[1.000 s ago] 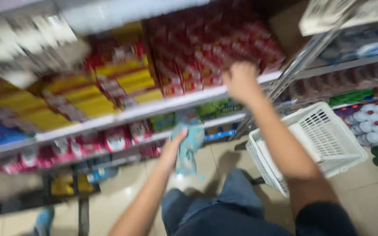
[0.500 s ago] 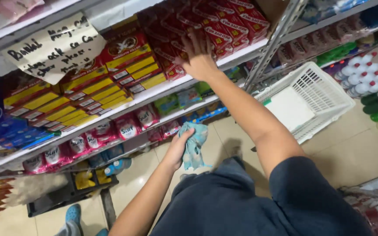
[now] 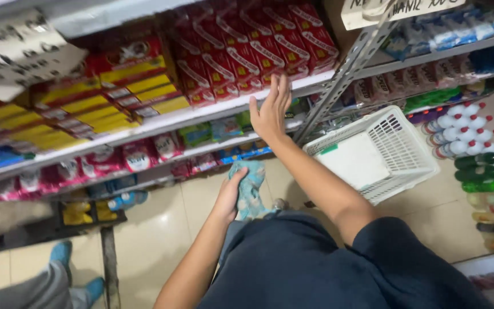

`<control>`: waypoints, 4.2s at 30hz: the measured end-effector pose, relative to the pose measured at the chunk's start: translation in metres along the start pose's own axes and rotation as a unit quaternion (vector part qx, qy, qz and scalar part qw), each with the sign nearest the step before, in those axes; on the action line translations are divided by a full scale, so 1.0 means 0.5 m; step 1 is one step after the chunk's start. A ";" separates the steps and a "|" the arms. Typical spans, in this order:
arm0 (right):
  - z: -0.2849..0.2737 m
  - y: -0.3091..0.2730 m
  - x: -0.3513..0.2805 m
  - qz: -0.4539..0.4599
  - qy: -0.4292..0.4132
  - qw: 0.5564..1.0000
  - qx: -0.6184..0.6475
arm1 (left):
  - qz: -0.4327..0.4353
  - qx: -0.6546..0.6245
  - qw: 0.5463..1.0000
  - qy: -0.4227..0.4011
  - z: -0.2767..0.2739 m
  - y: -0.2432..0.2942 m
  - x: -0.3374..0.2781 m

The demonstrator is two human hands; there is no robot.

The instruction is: Wiping down product boxes and organizing them on a grocery store shelf using a cloth.

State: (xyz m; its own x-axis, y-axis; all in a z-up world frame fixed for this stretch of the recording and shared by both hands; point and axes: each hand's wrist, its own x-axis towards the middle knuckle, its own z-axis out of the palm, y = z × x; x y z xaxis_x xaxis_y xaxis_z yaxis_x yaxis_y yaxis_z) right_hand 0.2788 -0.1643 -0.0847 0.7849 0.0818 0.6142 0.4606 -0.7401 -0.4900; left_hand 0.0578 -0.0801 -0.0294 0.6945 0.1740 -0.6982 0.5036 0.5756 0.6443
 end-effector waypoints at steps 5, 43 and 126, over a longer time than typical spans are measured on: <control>-0.048 0.023 0.006 -0.035 -0.080 0.996 0.021 | -0.003 -0.001 1.000 0.005 0.098 -0.029 -0.006; -0.284 0.115 -0.178 0.361 -0.294 0.692 0.551 | 0.271 0.141 0.950 0.055 0.273 -0.034 0.055; -0.203 0.125 -0.248 0.497 -0.387 0.685 0.366 | 0.111 0.061 0.992 -0.011 0.158 -0.100 0.112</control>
State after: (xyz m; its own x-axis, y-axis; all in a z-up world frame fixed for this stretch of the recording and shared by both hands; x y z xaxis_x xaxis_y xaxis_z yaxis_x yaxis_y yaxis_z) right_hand 0.1684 -0.2882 -0.1286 0.7158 0.3201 -0.6206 -0.5981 -0.1777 -0.7815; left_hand 0.1122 -0.1621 -0.0762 0.8054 0.2680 -0.5286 0.3945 0.4233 0.8156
